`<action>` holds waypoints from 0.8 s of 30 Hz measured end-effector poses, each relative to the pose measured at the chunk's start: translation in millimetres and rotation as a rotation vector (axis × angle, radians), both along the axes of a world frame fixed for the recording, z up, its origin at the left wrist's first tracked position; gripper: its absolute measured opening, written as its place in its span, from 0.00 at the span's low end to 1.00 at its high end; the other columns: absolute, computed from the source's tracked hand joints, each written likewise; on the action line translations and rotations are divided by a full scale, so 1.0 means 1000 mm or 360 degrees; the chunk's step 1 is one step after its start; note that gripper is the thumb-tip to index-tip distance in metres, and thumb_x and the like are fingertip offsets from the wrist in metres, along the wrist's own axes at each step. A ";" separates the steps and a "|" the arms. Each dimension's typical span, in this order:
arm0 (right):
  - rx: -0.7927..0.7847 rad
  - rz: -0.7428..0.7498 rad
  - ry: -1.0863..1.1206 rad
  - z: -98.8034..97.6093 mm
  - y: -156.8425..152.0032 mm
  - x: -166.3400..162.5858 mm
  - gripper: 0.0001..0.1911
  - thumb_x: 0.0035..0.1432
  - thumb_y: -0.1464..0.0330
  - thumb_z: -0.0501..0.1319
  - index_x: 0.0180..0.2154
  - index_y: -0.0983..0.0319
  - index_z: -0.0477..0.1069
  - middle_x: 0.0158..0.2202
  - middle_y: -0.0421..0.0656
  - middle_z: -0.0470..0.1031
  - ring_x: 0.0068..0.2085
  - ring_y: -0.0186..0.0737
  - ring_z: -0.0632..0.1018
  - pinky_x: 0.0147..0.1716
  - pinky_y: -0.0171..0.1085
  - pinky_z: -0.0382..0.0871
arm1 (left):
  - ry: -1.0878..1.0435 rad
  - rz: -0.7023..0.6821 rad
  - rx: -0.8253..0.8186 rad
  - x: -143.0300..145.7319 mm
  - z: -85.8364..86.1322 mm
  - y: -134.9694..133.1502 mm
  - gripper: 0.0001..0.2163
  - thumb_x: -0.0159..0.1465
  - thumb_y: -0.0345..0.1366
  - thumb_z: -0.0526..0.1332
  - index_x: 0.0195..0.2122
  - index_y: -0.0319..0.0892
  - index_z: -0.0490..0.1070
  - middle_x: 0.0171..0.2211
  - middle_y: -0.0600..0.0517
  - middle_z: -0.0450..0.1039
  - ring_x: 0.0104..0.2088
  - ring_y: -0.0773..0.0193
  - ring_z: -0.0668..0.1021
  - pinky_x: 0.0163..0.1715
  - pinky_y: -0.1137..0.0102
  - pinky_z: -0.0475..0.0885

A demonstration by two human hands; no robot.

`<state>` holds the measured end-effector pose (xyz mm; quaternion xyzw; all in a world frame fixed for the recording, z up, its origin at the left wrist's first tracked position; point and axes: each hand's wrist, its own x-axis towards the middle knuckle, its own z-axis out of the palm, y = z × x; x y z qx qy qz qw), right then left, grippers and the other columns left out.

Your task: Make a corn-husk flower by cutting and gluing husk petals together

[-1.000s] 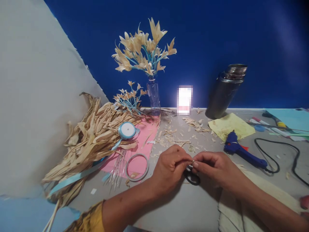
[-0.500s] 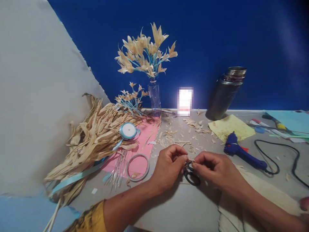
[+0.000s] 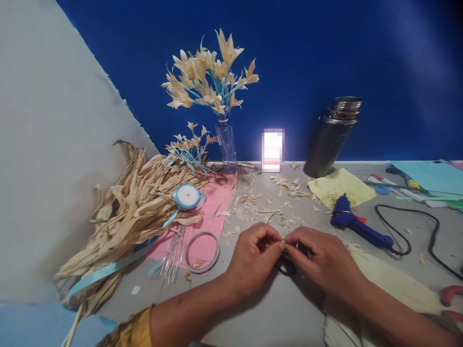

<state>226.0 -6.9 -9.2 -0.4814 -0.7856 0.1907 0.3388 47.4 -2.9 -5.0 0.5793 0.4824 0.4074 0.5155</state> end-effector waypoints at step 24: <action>-0.1293 -0.0107 0.1079 0.018 0.005 -0.007 0.19 0.47 0.53 0.71 0.27 0.63 0.76 0.21 0.37 0.71 0.21 0.30 0.64 0.21 0.31 0.58 | 0.0228 -0.0004 0.0576 -0.006 0.001 0.002 0.05 0.65 0.33 0.62 0.32 0.42 0.76 0.31 0.50 0.75 0.34 0.63 0.75 0.36 0.69 0.69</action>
